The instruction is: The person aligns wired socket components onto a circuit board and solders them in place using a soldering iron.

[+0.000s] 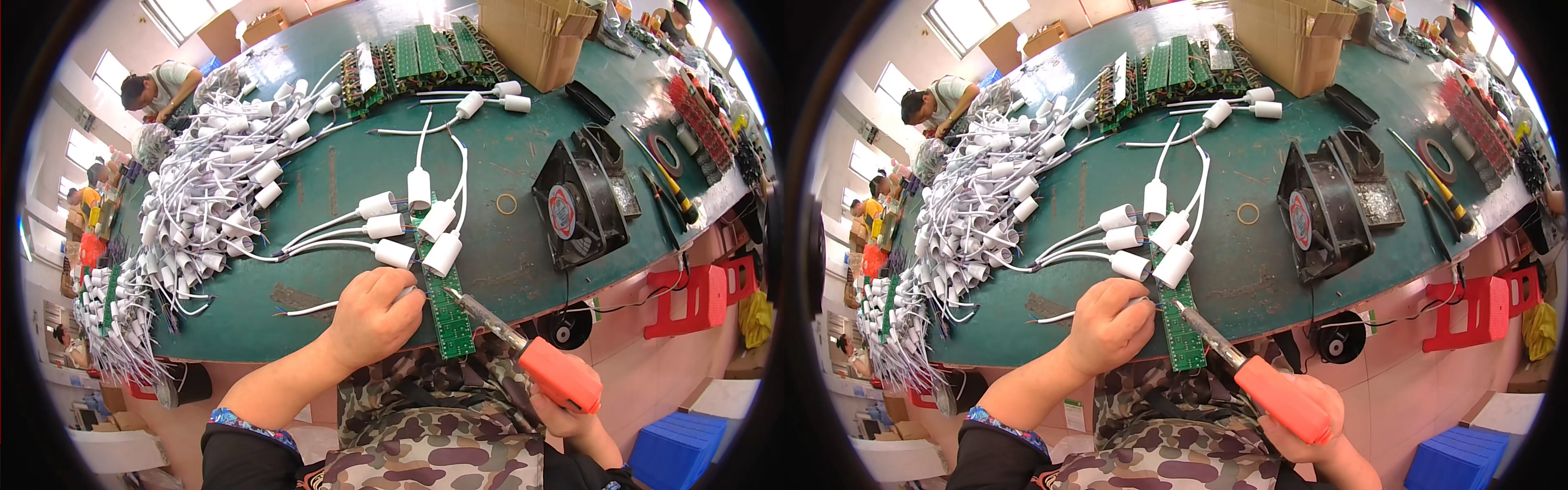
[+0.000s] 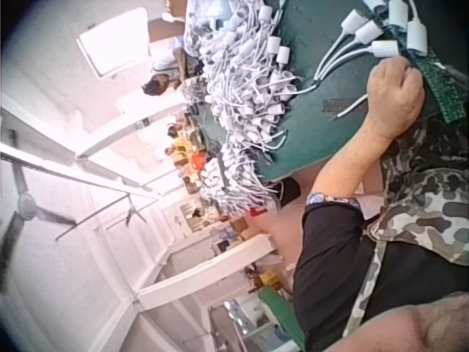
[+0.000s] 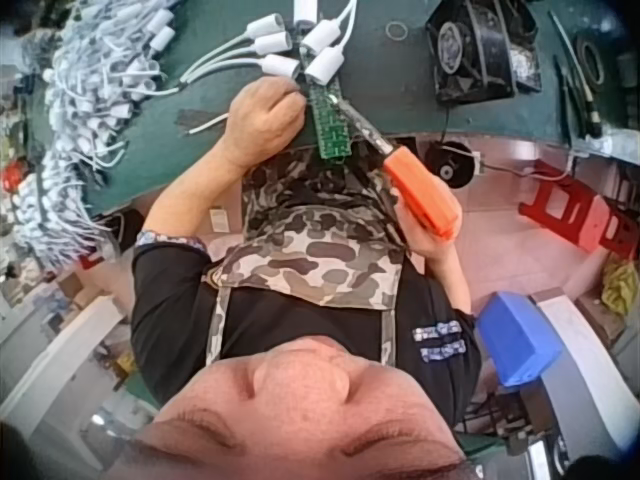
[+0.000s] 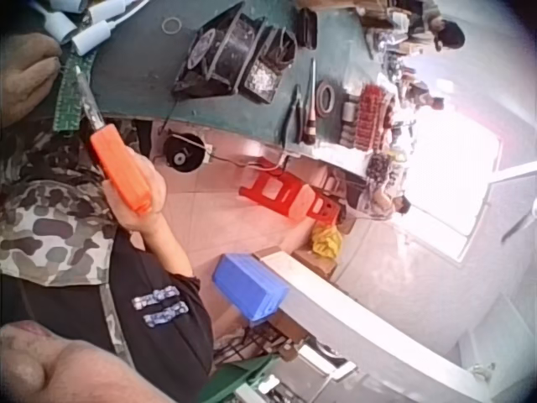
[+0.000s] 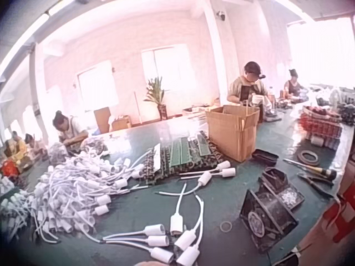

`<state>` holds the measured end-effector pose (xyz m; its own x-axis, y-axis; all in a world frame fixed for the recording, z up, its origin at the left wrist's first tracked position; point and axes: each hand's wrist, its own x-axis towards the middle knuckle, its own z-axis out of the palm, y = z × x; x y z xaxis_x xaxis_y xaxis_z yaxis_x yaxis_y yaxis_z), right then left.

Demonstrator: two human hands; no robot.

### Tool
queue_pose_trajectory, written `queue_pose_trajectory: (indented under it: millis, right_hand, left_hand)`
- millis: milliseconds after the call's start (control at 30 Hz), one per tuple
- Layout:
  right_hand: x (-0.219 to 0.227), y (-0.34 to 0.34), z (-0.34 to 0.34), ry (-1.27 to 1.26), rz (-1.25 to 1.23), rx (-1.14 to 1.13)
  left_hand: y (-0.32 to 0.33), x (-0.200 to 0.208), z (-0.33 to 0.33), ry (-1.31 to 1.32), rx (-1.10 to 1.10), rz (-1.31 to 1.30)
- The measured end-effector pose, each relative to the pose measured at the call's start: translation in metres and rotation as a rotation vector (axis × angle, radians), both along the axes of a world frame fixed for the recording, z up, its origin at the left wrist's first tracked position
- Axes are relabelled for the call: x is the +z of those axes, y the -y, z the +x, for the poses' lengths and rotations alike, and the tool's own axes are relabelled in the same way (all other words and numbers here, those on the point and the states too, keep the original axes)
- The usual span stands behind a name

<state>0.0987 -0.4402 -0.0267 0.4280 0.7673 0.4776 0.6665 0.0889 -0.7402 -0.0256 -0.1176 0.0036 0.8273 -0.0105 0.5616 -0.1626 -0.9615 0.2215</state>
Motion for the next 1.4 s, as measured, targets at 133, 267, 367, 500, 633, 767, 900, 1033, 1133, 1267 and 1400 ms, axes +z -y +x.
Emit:
queue_pose_trajectory:
  millis: [133,267,367,500,633,767,900,1033,1133,1267,1400]
  right_hand:
    - [-0.0011,0.0006,0.0002,-0.02,-0.009,-0.004]
    - [-0.0008,0.0008,-0.0013,-0.025,-0.009,-0.001]
    - [0.0027,0.0004,-0.0015,-0.029,-0.026,-0.01]
    - [0.0036,0.0012,-0.0019,-0.033,-0.039,-0.026]
    - [0.0022,0.0013,-0.002,-0.05,-0.035,-0.029]
    - [0.0015,0.0005,-0.0022,-0.071,-0.029,-0.008]
    - [-0.0007,-0.0004,-0.0028,-0.063,-0.021,-0.007]
    - [-0.0003,-0.002,-0.0023,-0.052,-0.019,-0.005]
    - [0.001,-0.004,-0.0021,-0.012,-0.025,-0.003]
    - [-0.0027,-0.005,-0.003,-0.004,-0.029,-0.003]
    - [-0.0035,-0.0049,-0.0039,-0.025,-0.036,-0.005]
  left_hand:
    - [-0.0003,0.0004,-0.0003,-0.012,0.003,0.001]
    - [-0.0001,0.0005,0.0001,-0.023,-0.002,0.01]
    - [-0.0003,0.0007,0.0012,-0.016,-0.008,-0.006]
    - [-0.0002,0.0051,0.0004,-0.024,-0.004,-0.027]
    - [0.0012,0.0065,0.0002,-0.009,-0.012,-0.054]
    - [0.0027,0.0048,0.002,0.016,-0.013,-0.034]
    - [0.0036,0.0042,0.0027,0.021,-0.013,-0.036]
    - [0.0049,0.0025,0.0035,0.029,-0.014,-0.024]
    - [0.0046,0.002,0.0031,0.025,-0.024,-0.015]
    - [0.0048,0.0012,0.003,0.016,-0.022,-0.014]
    - [0.0054,0.0017,0.0035,0.009,-0.019,-0.009]
